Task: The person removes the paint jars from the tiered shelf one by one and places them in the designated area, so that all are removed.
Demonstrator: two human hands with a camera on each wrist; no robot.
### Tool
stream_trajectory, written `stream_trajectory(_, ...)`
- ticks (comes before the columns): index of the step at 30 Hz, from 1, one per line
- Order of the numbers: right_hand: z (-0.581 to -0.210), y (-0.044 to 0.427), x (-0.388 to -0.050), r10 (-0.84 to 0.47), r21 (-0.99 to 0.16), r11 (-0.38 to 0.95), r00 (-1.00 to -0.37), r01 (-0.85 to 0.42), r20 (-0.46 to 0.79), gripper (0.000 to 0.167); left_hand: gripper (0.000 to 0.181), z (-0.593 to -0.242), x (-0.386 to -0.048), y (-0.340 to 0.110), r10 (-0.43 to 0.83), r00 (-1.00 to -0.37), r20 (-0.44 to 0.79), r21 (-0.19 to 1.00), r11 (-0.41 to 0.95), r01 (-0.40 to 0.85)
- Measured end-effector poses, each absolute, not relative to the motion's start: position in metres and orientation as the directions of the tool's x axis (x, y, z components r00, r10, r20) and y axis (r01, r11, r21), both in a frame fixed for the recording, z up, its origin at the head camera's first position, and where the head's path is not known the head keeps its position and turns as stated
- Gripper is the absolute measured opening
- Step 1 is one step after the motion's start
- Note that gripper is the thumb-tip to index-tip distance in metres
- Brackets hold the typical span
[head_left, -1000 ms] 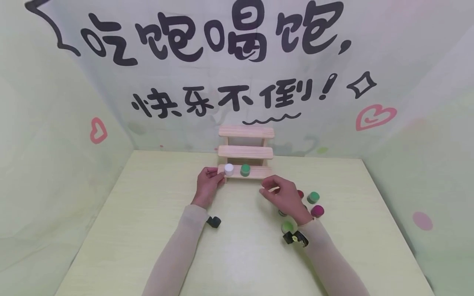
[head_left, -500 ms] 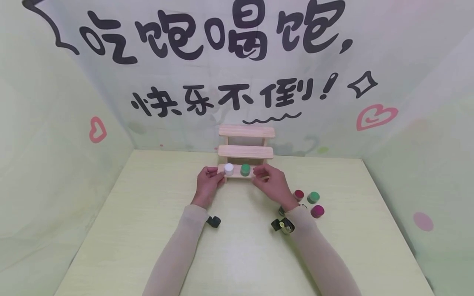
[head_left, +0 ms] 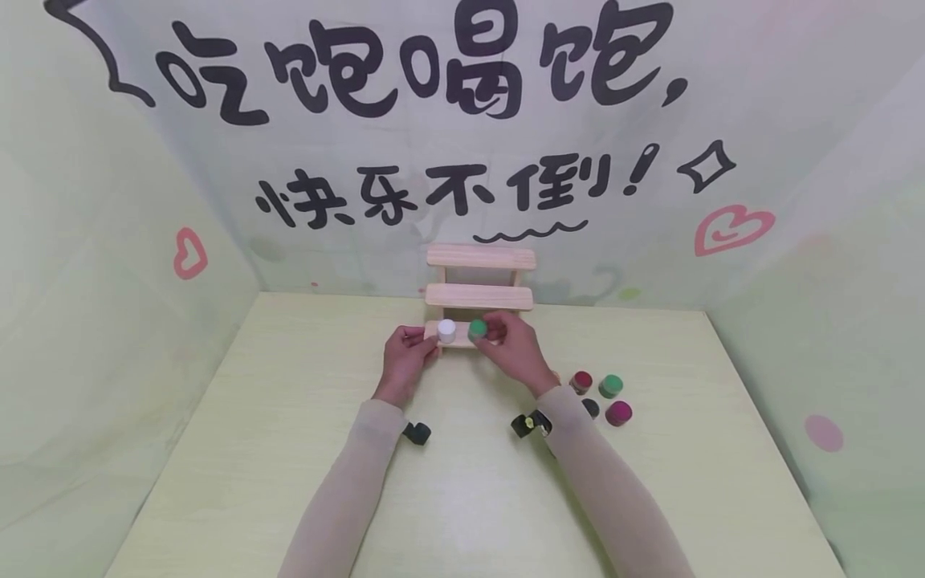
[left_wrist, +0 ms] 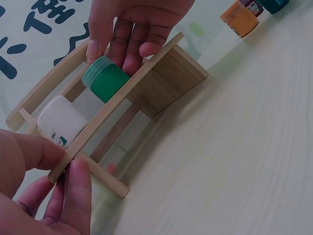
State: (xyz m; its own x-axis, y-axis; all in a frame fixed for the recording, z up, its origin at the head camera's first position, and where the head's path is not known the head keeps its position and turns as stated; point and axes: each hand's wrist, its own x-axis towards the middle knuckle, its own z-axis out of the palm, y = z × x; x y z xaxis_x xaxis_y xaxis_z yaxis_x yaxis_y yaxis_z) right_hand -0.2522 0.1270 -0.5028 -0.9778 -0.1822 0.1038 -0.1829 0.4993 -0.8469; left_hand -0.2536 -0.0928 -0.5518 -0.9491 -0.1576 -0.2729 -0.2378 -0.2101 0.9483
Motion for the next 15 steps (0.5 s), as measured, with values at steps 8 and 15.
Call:
stream_trajectory(8,-0.5049,0.1233,-0.2627,-0.211,-0.800,0.569,-0.974,-0.191,0.082,0.049,0.035,-0.5493,-0.2543,-0.0936,-0.155,-0.953,-0.261,0.948,-0.228,-0.223)
stream_trajectory(15,-0.5035,0.1237,-0.2618,-0.196,-0.796,0.584,-0.979,-0.158,0.050,0.044,0.035,-0.5484,-0.2550,-0.0943,-0.150,-0.948,-0.281,0.944,-0.222,-0.244)
